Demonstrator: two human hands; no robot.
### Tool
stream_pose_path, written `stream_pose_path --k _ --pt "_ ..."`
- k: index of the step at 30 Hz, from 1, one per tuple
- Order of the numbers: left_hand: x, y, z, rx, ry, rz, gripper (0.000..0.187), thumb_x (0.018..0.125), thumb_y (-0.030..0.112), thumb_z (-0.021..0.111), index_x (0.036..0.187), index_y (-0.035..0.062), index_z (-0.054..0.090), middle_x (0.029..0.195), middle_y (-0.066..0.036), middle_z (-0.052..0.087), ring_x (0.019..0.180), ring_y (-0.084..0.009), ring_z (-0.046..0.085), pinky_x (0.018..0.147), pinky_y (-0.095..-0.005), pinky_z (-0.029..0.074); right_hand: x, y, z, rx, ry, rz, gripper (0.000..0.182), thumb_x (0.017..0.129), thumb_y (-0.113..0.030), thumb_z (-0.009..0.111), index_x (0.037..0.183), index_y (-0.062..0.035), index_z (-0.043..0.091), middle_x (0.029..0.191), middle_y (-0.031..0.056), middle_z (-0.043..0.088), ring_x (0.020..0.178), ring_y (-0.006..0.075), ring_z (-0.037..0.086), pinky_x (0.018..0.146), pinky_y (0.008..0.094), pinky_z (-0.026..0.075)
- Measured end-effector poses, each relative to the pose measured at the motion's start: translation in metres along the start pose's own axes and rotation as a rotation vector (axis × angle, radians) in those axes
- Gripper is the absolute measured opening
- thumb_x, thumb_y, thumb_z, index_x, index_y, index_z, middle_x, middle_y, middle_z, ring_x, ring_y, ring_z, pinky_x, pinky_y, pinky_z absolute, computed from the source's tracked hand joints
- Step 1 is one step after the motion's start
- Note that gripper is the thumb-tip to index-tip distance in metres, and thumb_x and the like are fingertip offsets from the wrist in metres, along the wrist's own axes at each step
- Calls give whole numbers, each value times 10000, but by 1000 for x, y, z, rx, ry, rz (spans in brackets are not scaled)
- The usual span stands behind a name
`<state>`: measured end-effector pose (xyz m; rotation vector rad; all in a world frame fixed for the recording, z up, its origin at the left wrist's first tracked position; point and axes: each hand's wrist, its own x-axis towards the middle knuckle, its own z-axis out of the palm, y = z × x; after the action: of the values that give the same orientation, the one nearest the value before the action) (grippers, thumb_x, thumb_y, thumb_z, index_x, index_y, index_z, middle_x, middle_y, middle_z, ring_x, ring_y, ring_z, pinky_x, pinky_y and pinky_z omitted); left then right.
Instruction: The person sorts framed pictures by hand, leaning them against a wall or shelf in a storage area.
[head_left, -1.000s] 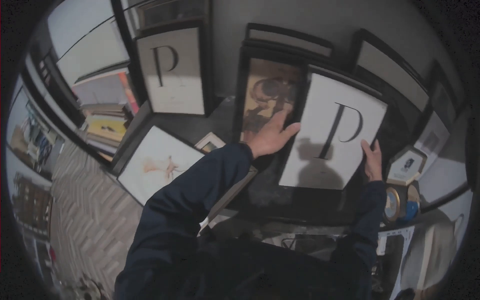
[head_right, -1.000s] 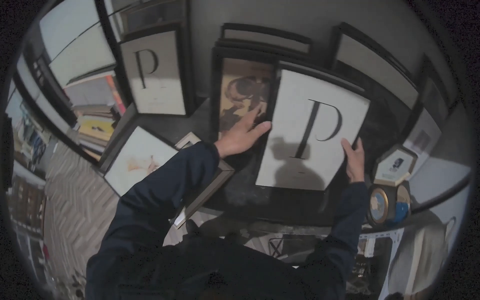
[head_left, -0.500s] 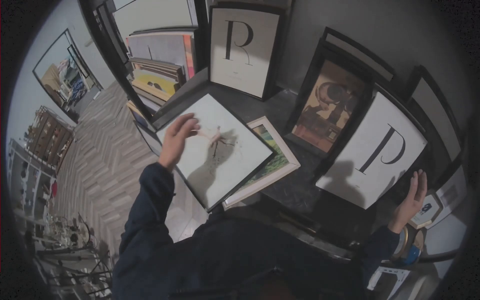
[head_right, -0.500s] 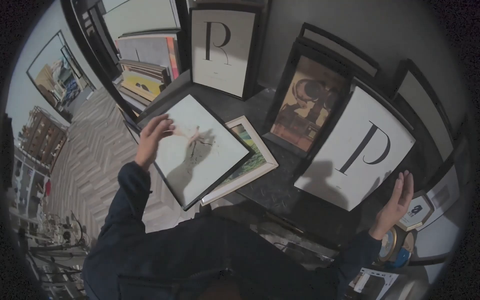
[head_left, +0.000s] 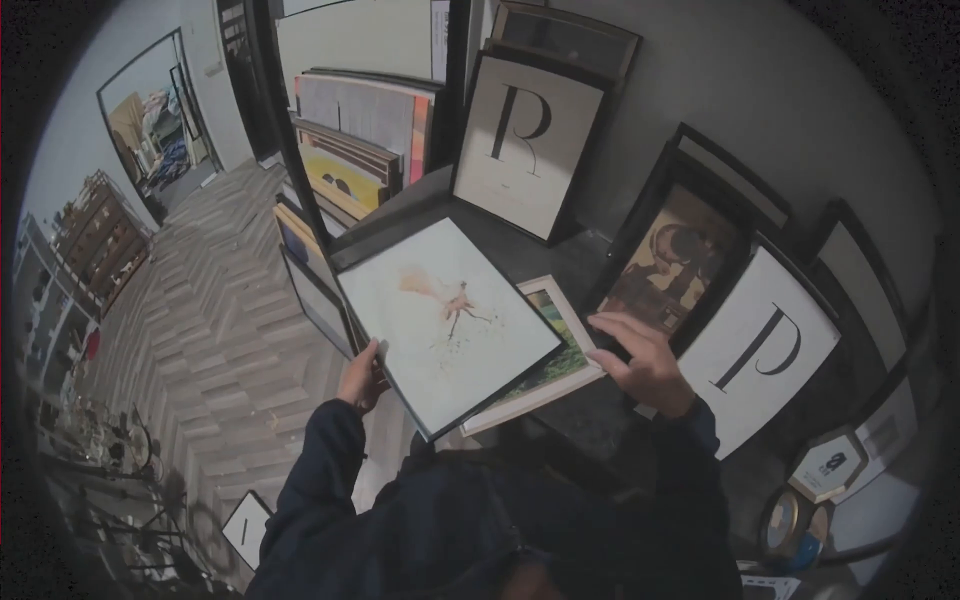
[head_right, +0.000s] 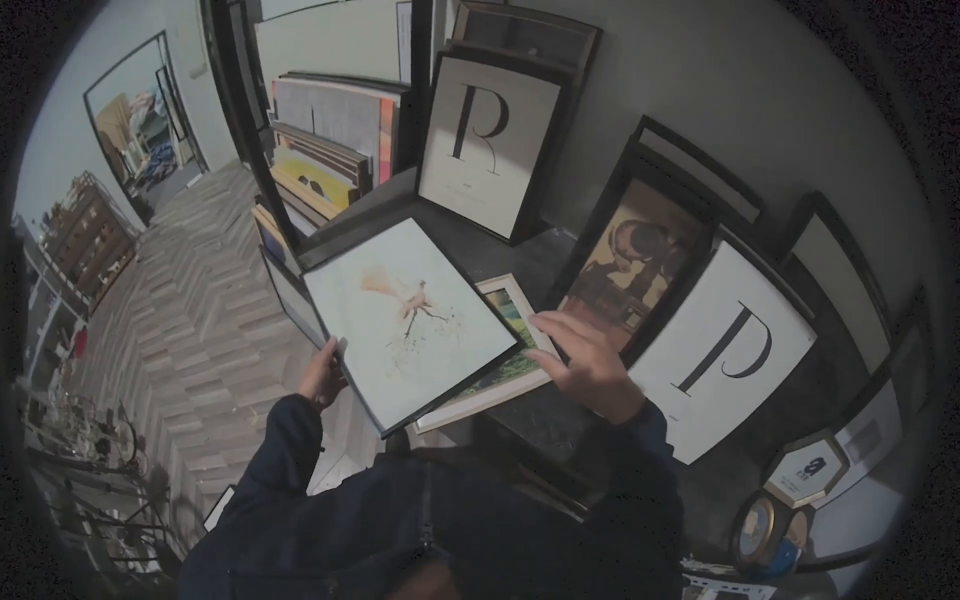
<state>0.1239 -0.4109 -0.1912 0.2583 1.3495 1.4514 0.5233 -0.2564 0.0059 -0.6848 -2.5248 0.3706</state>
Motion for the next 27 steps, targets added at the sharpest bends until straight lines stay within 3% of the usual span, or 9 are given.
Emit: stream_pose_path --k 3,5,6,9,12,15,18,21,27 --pt "3 -1 11 -122 14 -23 497 1038 439 530 1293 15 567 1289 -159 652 1108 -269 667 952 -339 513 7 -9 21 -104 29 -257 392 804 -34 839 1156 64 696 1151 183 724 1079 285 703 997 347 556" --pt "25 -14 1 -83 103 12 495 1042 470 512 1203 12 603 1063 -109 701 822 -183 655 691 -260 450 0 -5 33 -4 2 -247 357 865 -81 798 1162 79 682 1165 200 713 1083 315 697 993 383 554" --pt "36 -23 -5 -74 137 10 498 1042 478 508 1180 11 612 1006 -97 714 751 -162 653 626 -240 435 -5 -3 37 31 -15 -241 351 880 -93 788 1164 82 679 1168 204 710 1084 323 695 993 393 554" --pt "70 -43 -15 -172 205 2 473 1019 504 546 1096 39 575 729 -3 603 425 -89 435 403 -260 230 -20 9 39 33 -51 -119 440 975 -313 680 1209 60 671 1187 206 699 1095 350 681 952 428 554" --pt "64 -38 -5 -190 264 -1 442 1010 498 556 1108 67 563 677 15 589 365 -81 420 321 -256 222 -33 9 32 19 -131 118 427 984 -319 679 1235 27 670 1216 180 695 1118 334 669 949 422 543" --pt "42 -18 9 -202 259 20 420 1011 490 557 1096 79 559 714 -3 643 428 -118 548 323 -263 286 -39 5 27 78 -171 302 364 959 -226 702 1231 14 674 1227 149 693 1083 286 672 949 385 522" --pt "-4 20 27 -48 198 6 542 970 388 673 1312 -5 523 1175 -166 705 974 -278 725 902 -378 593 -44 6 25 94 -208 377 361 947 -152 713 1274 -9 665 1268 146 686 1099 287 676 942 376 543" --pt "1 20 28 -137 136 86 438 968 349 687 1225 13 571 1127 -149 720 952 -253 727 869 -366 593 -41 9 28 107 -224 347 386 948 -187 710 1281 1 660 1275 145 683 1105 282 676 957 366 534" --pt "3 36 42 -242 95 288 377 976 318 680 1193 26 585 1134 -140 705 978 -253 710 865 -356 593 -37 29 40 74 -139 29 464 974 -321 699 1241 55 650 1157 181 699 1012 304 683 884 390 551"
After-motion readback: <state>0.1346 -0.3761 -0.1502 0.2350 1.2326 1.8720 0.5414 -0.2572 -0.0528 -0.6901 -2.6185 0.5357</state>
